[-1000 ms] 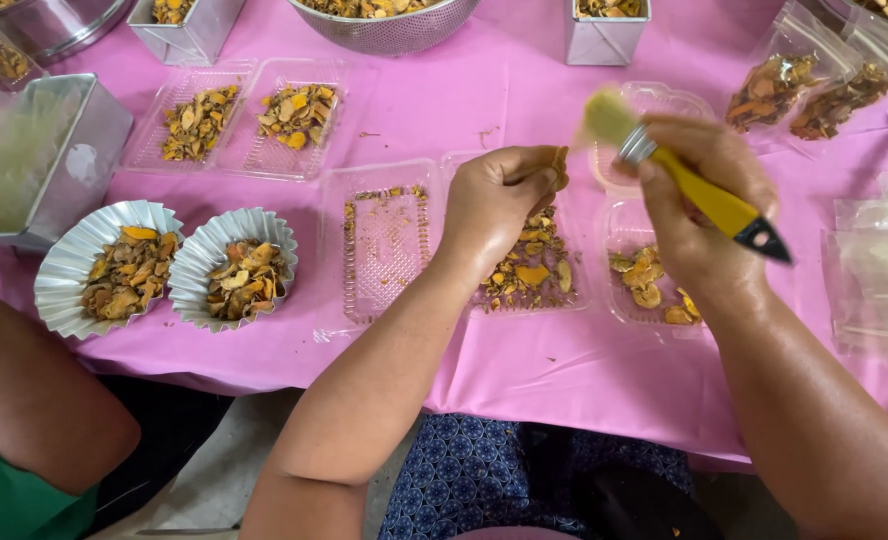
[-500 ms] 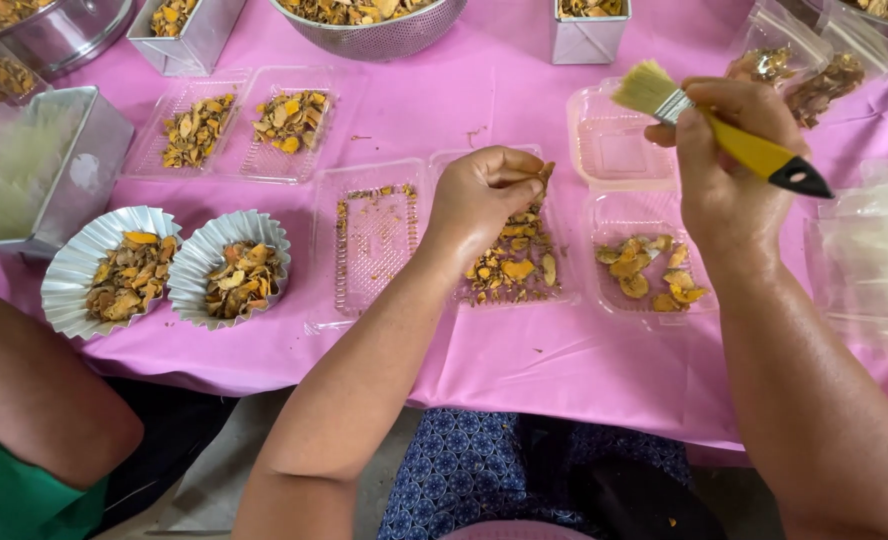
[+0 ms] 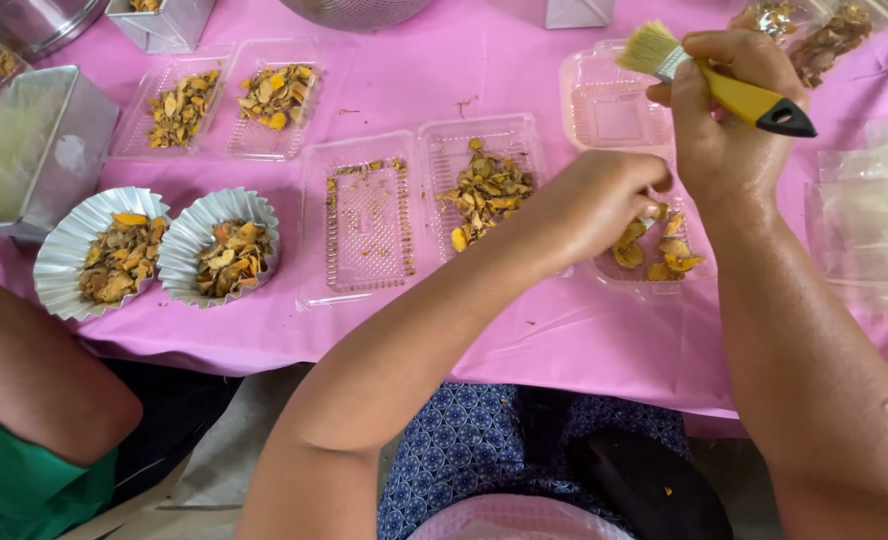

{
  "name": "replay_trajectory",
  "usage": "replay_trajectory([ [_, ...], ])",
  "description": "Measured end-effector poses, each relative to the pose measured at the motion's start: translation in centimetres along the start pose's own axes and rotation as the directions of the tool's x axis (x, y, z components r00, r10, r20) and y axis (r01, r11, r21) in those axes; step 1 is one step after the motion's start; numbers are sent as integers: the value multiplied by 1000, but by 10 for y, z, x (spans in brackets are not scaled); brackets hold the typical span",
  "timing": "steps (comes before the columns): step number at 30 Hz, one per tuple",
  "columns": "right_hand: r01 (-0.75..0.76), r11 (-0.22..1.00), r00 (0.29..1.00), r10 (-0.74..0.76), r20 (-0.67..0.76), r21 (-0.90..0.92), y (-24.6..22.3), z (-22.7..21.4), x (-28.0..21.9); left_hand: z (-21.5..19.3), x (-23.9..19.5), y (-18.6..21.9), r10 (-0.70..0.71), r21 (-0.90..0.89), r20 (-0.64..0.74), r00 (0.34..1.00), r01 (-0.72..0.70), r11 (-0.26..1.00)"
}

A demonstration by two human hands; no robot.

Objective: Sorting and organizing dried tea leaves or herbs into plastic containers using hands and a brush

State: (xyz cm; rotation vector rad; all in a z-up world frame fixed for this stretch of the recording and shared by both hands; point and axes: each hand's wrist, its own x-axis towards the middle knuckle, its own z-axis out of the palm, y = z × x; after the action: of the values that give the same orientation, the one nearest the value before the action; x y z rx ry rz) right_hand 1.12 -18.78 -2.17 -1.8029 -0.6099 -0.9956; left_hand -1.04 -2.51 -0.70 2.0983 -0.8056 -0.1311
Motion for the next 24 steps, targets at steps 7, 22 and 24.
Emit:
replay_trajectory([
  [7,-54,998,997,54,47,-13,9,-4,-2,-53,-36,4,-486,-5,19,874,486,874],
  [22,168,957,983,-145,112,-237,11,1,-6,-52,-52,-57,-345,412,131,929,266,872],
  [24,39,997,993,-32,115,-60,-7,5,-5,-56,-49,-69,-258,298,15,966,242,923],
])
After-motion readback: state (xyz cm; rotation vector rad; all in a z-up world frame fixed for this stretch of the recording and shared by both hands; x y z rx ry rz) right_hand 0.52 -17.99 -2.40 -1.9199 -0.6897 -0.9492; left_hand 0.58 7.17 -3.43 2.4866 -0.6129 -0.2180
